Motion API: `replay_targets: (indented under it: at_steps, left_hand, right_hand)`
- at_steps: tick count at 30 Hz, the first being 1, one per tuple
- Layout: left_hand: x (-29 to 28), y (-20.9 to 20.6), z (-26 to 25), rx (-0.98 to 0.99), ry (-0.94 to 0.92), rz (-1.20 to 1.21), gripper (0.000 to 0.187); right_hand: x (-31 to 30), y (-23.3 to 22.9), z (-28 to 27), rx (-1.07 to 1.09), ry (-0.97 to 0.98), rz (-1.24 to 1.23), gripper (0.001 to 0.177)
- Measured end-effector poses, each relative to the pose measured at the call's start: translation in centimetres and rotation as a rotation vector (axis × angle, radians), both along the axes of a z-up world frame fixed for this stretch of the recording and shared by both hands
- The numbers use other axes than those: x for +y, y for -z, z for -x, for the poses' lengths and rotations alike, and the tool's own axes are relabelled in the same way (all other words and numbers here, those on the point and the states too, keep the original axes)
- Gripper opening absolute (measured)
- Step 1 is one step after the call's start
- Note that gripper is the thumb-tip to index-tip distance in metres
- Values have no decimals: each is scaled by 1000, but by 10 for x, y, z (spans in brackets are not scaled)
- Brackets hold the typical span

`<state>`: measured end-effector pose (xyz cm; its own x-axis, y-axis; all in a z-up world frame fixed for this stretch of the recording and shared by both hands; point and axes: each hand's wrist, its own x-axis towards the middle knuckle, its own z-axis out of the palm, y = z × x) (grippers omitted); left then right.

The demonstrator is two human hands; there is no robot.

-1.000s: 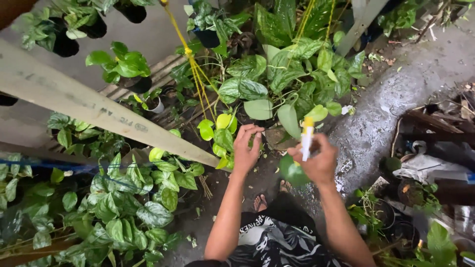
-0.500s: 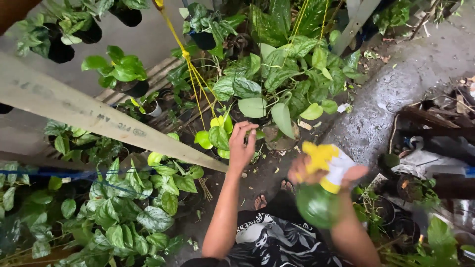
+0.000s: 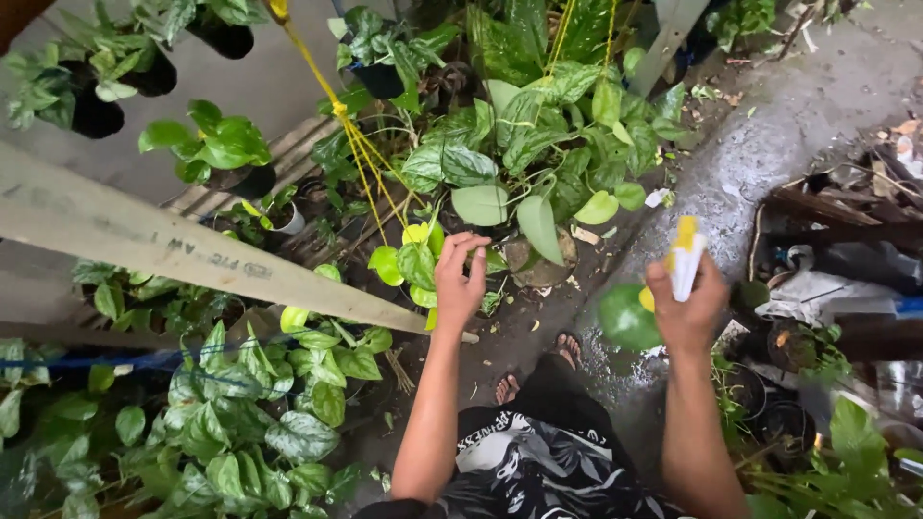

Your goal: Inspecting plant leaves, adjusting vines on supports, and applying a spray treatment in a nursery.

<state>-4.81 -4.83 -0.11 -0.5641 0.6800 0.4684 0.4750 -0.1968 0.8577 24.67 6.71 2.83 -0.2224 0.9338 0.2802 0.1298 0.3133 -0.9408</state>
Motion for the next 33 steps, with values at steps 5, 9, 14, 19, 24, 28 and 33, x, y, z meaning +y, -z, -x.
replay_targets:
  at_steps: [5,9,14,19,24,28,33]
  left_hand:
    - [-2,-4,0,8,5,-5,15]
    - [0,3,1,-4,11,18,15]
    - [-3,-8,-2,-13,3,24,17]
    - [0,-2,0,5,-2,17,16]
    - [-5,-5,-3,8,-10,3,16]
    - [-6,-6,-4,9,0,-13,16]
    - [-11,-8,-7,2,-7,-13,17]
  right_hand:
    - [5,-7,2,-282,89,-373,77]
    - [-10,24,25,-286,-15,-38,56]
    - [-33,31,44,411,-815,403,93]
    - [-35,-36,57,634,-1471,522,107]
    - [-26,21,50,393,-926,372,92]
    - [-26,-7,51,92,-499,59,50]
    - [-21,1,50,-195,-235,-222,71]
